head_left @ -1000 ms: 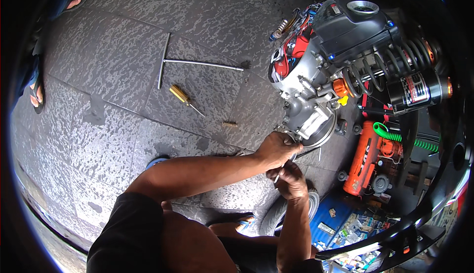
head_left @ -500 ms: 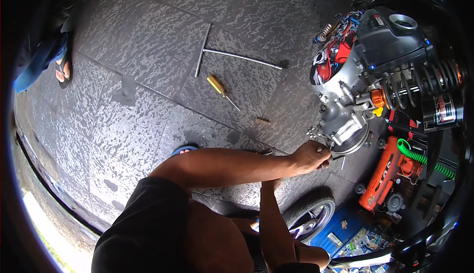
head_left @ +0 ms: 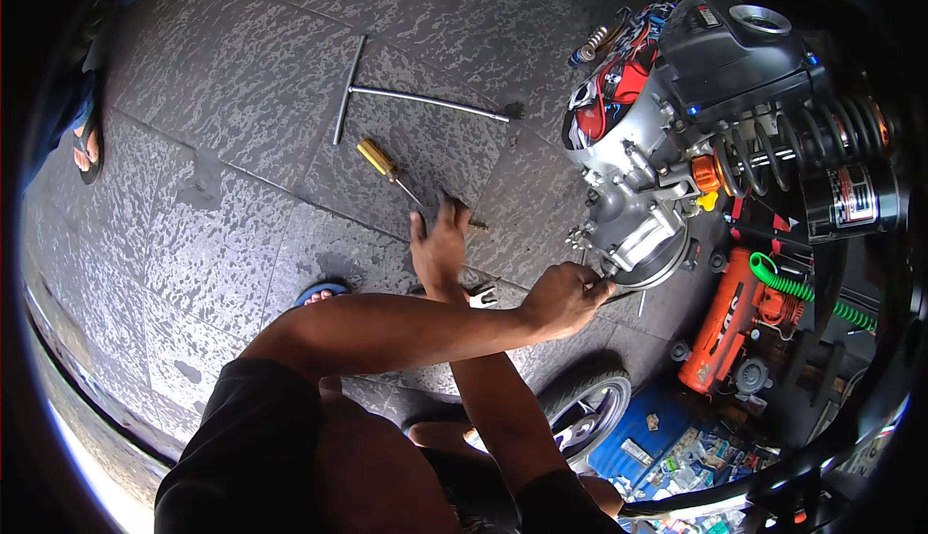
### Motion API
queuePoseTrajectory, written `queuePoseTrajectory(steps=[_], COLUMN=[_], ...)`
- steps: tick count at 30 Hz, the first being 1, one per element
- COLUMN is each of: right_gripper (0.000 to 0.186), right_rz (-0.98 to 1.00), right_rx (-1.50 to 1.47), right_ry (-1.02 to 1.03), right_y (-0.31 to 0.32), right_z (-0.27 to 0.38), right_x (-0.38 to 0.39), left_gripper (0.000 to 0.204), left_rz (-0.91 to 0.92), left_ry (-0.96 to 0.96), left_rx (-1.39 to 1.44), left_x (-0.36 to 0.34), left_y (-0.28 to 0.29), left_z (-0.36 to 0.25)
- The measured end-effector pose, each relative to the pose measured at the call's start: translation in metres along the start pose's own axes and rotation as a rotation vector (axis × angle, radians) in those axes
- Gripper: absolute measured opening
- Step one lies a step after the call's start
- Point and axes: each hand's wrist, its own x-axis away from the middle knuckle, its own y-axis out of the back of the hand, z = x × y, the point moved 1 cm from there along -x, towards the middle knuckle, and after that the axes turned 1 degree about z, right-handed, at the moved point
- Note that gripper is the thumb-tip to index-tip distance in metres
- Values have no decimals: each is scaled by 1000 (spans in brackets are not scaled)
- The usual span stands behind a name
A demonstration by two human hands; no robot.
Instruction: The person removes a spring from a motorcycle engine component using a screwdriver and pliers, then cleans the area and installs new brake pads into the rear hub by hand.
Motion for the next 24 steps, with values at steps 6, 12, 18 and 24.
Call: queuePoseTrajectory(steps=[6, 12, 18, 24], right_gripper=[30, 22, 39, 39], right_rz=[197, 230, 91, -202], right_rx=[172, 41, -657, -581], right_ry=[-131, -9, -361, -245], right_y=[-27, -2, 48, 116], right_z=[3, -11, -88, -83], right_x=[-17, 39, 160, 169], left_gripper=[37, 38, 27, 29], left_rz=[92, 17, -178, 164], left_ry=[-76, -133, -219, -91], left_rx=[-150, -296, -15, 232], left_x=[-4, -1, 2, 7], left_y=[6, 15, 4, 0], left_z=[7, 8, 16, 28])
